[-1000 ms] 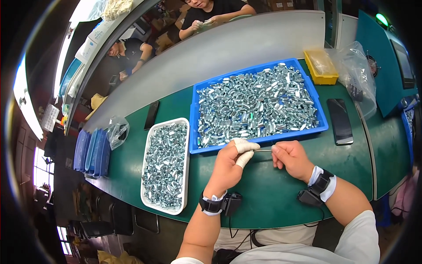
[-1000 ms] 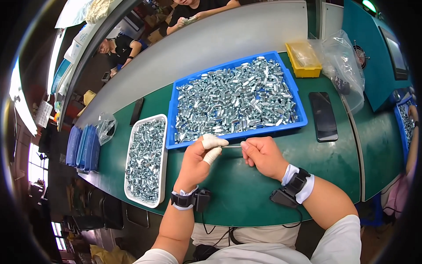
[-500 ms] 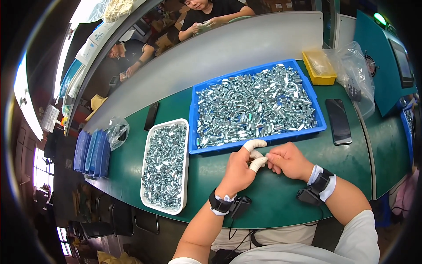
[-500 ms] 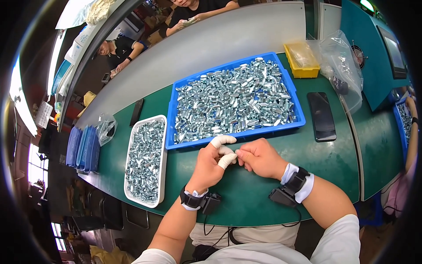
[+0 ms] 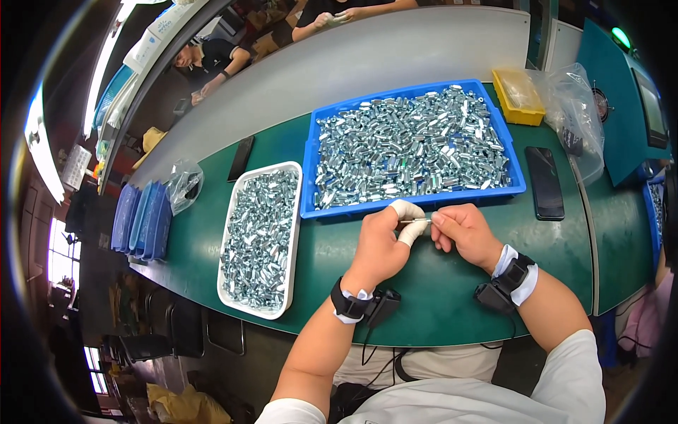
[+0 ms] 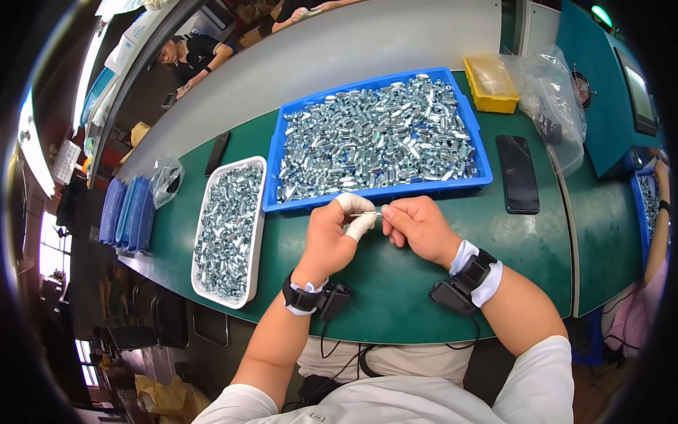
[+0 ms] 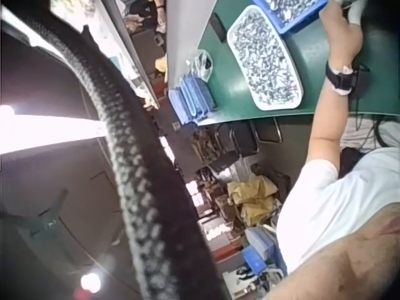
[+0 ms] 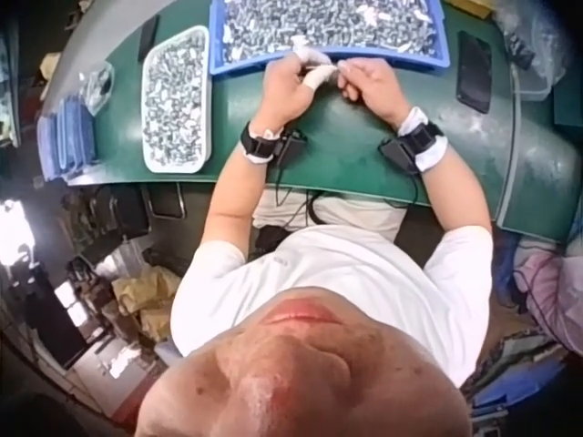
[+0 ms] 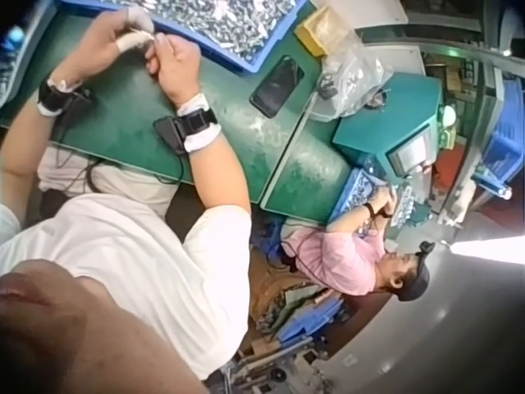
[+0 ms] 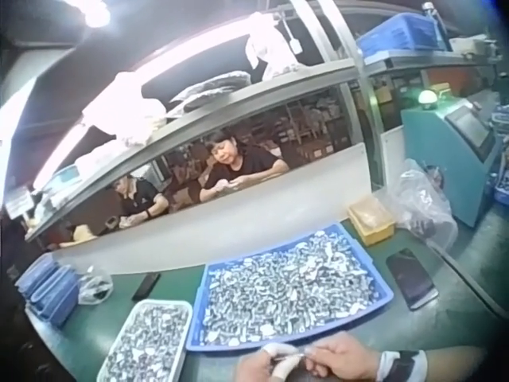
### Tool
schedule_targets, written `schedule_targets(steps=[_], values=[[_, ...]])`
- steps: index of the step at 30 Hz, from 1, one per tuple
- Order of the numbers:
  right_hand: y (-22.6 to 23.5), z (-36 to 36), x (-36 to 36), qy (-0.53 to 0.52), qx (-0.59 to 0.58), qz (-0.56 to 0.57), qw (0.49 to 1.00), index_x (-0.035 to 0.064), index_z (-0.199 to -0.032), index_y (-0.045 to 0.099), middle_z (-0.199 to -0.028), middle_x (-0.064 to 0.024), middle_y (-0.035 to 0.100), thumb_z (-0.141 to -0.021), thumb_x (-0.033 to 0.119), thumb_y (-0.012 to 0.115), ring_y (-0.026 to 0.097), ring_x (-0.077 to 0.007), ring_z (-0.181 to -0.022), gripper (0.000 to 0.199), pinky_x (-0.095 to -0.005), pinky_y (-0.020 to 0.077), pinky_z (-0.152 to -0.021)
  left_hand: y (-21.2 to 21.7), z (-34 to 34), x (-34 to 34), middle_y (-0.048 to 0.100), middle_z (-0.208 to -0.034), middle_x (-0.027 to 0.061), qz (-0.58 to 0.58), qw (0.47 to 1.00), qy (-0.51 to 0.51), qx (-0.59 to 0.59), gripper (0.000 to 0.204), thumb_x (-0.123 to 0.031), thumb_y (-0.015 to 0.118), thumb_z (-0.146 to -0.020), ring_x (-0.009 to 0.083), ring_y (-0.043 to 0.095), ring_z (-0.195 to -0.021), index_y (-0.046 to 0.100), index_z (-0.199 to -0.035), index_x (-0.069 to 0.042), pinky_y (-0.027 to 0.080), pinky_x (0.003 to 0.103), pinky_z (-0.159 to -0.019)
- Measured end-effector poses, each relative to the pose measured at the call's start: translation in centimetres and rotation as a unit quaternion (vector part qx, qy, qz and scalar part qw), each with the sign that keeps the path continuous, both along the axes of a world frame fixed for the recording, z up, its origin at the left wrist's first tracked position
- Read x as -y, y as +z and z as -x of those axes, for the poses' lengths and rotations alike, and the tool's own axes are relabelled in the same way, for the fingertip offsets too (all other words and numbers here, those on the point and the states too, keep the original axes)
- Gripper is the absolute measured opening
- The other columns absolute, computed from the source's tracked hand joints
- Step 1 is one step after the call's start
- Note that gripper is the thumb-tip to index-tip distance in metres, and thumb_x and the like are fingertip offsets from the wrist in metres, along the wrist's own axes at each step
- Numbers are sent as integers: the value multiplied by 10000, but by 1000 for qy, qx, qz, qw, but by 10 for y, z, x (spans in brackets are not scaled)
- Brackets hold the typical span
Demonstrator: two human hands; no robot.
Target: The person picks up a metal part from a blue tray and slides it onto a metal rod to check it. After inspecting the part, the person removes it from the rod and places it into a white tray, repeating the process.
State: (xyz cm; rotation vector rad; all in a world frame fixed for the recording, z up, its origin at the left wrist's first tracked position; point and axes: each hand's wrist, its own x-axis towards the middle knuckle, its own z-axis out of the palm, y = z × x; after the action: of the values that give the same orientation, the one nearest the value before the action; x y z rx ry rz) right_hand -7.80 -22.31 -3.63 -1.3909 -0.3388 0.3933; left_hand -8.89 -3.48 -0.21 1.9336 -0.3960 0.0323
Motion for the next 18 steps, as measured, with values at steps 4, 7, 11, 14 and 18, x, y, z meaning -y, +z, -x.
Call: schedule_targets(steps=[4,7,11,14,18], values=[[-3,5,-1,-23,7,-5,1000,21,-703,601,-546,-5,547,-989,241,494,490,-63,-502,376,-228,389,-495,9,5,5,676,-803,121,-39,999,22,-19,117,-47,647,-873,187,647,-721,592,-955,16,499,292,-643],[1,5,-3,-22,51,51,997,13,-716,602,-549,-10,548,-991,230,484,496,-67,-505,370,-238,395,-497,6,5,1,661,-771,100,-57,997,32,-30,101,-57,633,-886,155,622,-692,588,-940,14,482,284,-616],[3,6,-6,-27,113,111,987,13,-699,606,-522,-20,544,-973,216,502,496,-83,-475,357,-265,390,-472,1,11,-3,592,-716,32,-27,996,31,-74,74,-76,599,-919,96,535,-631,591,-914,-2,434,242,-578],[0,7,-5,-40,129,119,984,15,-686,608,-506,-25,540,-963,215,514,494,-94,-457,354,-279,387,-460,-1,10,-15,560,-693,1,-13,993,60,-100,84,-93,582,-937,72,495,-606,597,-906,-17,409,221,-563],[0,6,-3,-60,118,96,986,17,-681,607,-503,-26,537,-961,221,516,491,-100,-451,359,-284,387,-461,-6,3,-61,562,-681,-15,61,983,168,-38,115,-143,581,-953,62,490,-597,610,-917,-37,385,205,-552]])
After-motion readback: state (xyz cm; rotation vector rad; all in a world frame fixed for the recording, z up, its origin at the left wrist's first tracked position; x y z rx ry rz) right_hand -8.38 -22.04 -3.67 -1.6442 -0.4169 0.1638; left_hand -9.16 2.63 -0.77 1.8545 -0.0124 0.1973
